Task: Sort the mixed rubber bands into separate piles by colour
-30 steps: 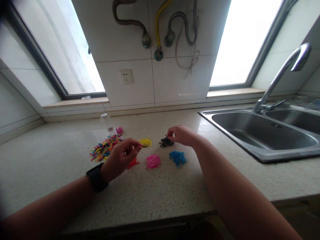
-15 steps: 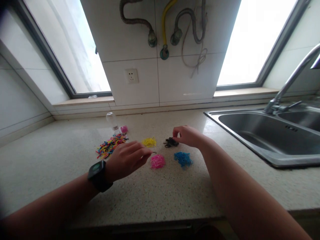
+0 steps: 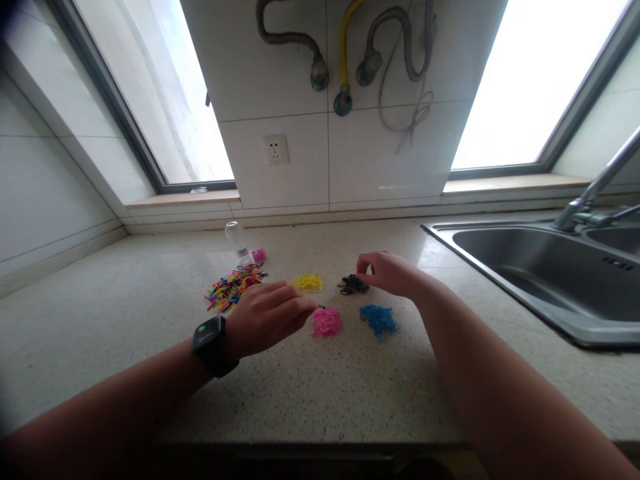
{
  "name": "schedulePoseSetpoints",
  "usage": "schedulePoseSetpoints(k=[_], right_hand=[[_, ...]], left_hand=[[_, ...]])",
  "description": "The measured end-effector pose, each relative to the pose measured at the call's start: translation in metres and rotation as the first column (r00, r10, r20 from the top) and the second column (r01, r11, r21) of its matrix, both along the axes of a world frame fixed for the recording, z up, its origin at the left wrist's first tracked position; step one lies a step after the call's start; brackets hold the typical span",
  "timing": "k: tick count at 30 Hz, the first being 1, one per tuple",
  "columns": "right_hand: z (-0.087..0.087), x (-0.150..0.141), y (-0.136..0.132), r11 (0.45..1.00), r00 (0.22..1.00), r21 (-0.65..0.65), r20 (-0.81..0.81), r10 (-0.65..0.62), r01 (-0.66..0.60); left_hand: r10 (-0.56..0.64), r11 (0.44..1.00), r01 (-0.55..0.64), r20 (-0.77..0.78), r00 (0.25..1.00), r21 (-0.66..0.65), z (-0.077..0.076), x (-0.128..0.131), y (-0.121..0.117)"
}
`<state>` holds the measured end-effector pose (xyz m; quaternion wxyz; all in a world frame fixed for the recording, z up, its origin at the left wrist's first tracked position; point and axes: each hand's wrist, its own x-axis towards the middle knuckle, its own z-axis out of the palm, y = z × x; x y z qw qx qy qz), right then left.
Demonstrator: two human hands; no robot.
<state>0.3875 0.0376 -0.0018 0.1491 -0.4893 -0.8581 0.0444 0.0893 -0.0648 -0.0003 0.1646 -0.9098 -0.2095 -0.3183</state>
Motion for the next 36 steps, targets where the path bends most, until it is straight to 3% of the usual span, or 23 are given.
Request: schedulePoseSetpoints(k=[22, 25, 28, 31, 36], right_hand=[[0.003, -0.003, -0.004, 1.0, 0.998, 0.015, -0.053, 0.023, -0.023], [0.003, -0.004, -0.004, 0.999, 0.99, -0.026, -0.134, 0.031, -0.035], [0.004, -0.01, -0.007, 0.993, 0.946, -0.095, -0.323, 0.039, -0.074], [0.007, -0.02, -0.014, 0.963, 0.881, -0.201, -0.468, 0.066, -0.179], [0.014, -0.038, -0.031, 0.849, 0.83, -0.365, -0.539, 0.143, -0.382]], left_hand=[[-0.013, 1.0, 0.013, -0.007, 1.0, 0.016, 0.005, 0.0, -0.002], [-0.002, 1.0, 0.002, -0.003, 1.0, 0.019, 0.004, 0.0, -0.001], [0.02, 1.0, -0.02, 0.008, 1.0, 0.024, 0.002, 0.0, 0.0], [0.042, 0.999, -0.043, 0.007, 0.999, 0.033, 0.001, -0.001, 0.002], [0.058, 0.997, -0.058, 0.016, 0.998, 0.043, 0.0, -0.002, 0.004]])
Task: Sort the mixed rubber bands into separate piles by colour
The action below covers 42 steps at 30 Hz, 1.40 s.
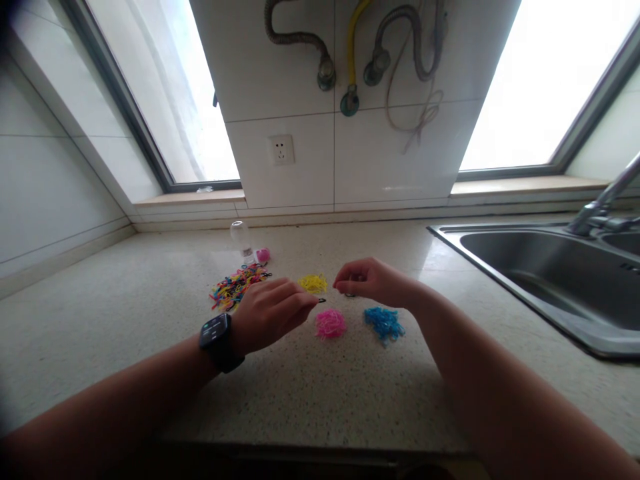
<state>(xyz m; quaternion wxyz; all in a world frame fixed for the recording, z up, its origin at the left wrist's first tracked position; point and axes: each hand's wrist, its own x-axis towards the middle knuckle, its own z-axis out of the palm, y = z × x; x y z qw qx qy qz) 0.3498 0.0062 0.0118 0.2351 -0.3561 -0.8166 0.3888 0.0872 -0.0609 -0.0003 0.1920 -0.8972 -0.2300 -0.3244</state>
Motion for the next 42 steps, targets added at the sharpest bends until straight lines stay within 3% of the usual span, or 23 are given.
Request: schedulePoseSetpoints(k=[4, 11, 16, 19, 23, 25, 30, 42], right_hand=[[0.001, -0.012, -0.01, 0.993, 0.993, -0.03, 0.005, 0.117, -0.116], [-0.005, -0.019, -0.012, 0.994, 0.994, -0.025, -0.002, 0.109, -0.109], [-0.005, -0.011, -0.004, 0.999, 0.999, 0.031, 0.04, 0.008, -0.009], [-0.004, -0.001, 0.005, 0.978, 0.984, 0.17, 0.109, -0.144, 0.125], [-0.005, 0.018, 0.02, 0.842, 0.878, 0.478, 0.254, -0.407, 0.252], [-0.008, 0.026, 0.025, 0.794, 0.82, 0.547, 0.306, -0.484, 0.265], [-0.017, 0.034, 0.033, 0.805, 0.756, 0.534, 0.408, -0.513, 0.258], [-0.017, 0.027, 0.032, 0.788, 0.773, 0.541, 0.351, -0.528, 0.292]], left_hand=[[0.025, 1.0, -0.025, -0.02, 0.999, -0.001, 0.0, 0.0, 0.002], [0.033, 0.999, -0.033, -0.052, 0.998, 0.007, -0.002, 0.0, 0.003], [0.055, 0.998, -0.055, -0.077, 0.996, 0.0, -0.004, 0.0, 0.004], [0.075, 0.997, -0.077, -0.097, 0.992, -0.01, -0.006, 0.0, 0.006], [0.096, 0.995, -0.099, -0.129, 0.987, -0.015, -0.007, 0.001, 0.007], [0.105, 0.994, -0.107, -0.133, 0.986, -0.013, -0.008, 0.001, 0.007], [0.11, 0.993, -0.115, -0.131, 0.985, -0.034, -0.009, 0.002, 0.007], [0.152, 0.975, -0.182, -0.215, 0.965, -0.129, 0.001, -0.005, 0.014]])
